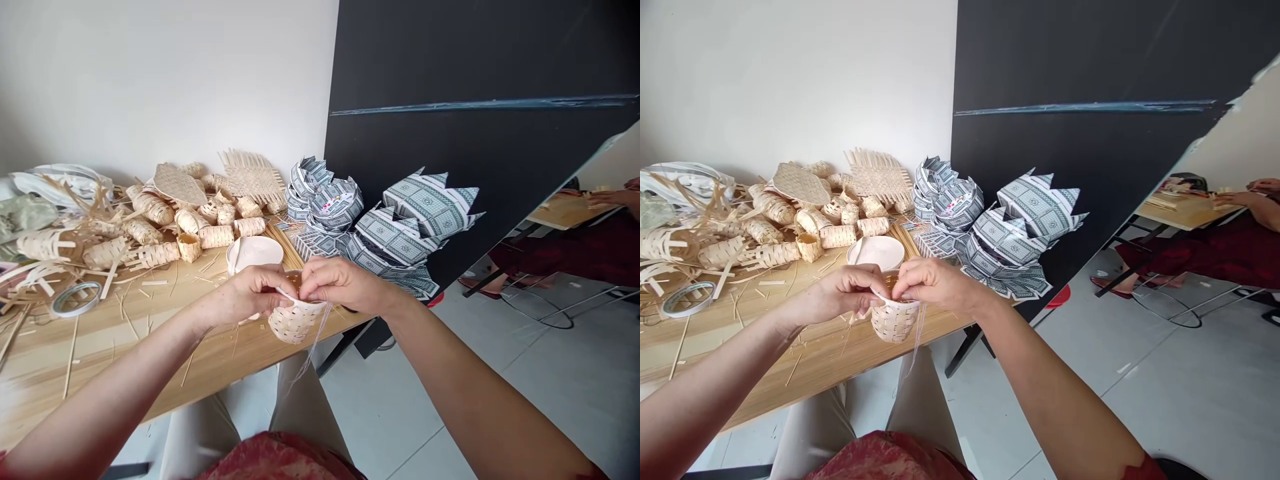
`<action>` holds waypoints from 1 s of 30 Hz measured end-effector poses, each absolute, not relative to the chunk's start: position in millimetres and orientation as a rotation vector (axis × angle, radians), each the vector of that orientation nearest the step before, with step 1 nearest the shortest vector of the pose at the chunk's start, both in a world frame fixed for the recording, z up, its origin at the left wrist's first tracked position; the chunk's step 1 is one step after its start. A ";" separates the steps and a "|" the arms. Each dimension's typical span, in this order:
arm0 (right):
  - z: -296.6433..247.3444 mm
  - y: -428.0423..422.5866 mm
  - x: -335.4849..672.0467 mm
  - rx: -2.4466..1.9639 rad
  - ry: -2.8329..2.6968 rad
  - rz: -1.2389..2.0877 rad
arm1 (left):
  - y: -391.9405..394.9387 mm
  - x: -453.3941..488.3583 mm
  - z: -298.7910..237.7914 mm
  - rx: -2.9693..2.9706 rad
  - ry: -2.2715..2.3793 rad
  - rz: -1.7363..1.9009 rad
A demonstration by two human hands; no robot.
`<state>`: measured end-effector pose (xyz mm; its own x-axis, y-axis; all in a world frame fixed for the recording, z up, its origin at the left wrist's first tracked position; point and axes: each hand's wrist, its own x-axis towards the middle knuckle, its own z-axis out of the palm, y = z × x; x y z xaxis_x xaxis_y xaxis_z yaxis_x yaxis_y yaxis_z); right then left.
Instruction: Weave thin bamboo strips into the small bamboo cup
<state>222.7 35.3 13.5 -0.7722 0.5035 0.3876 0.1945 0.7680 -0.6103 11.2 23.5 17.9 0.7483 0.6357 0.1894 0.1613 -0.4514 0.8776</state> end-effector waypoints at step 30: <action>25.5 48.5 224.8 -0.541 -2.615 0.877 | 22.1 15.9 13.6 2.230 0.577 0.729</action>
<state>224.8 48.5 25.5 -0.8736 0.4497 0.1858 0.2467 0.7385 -0.6276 15.9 22.1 13.6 0.7410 0.5855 0.3287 0.1849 -0.6485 0.7384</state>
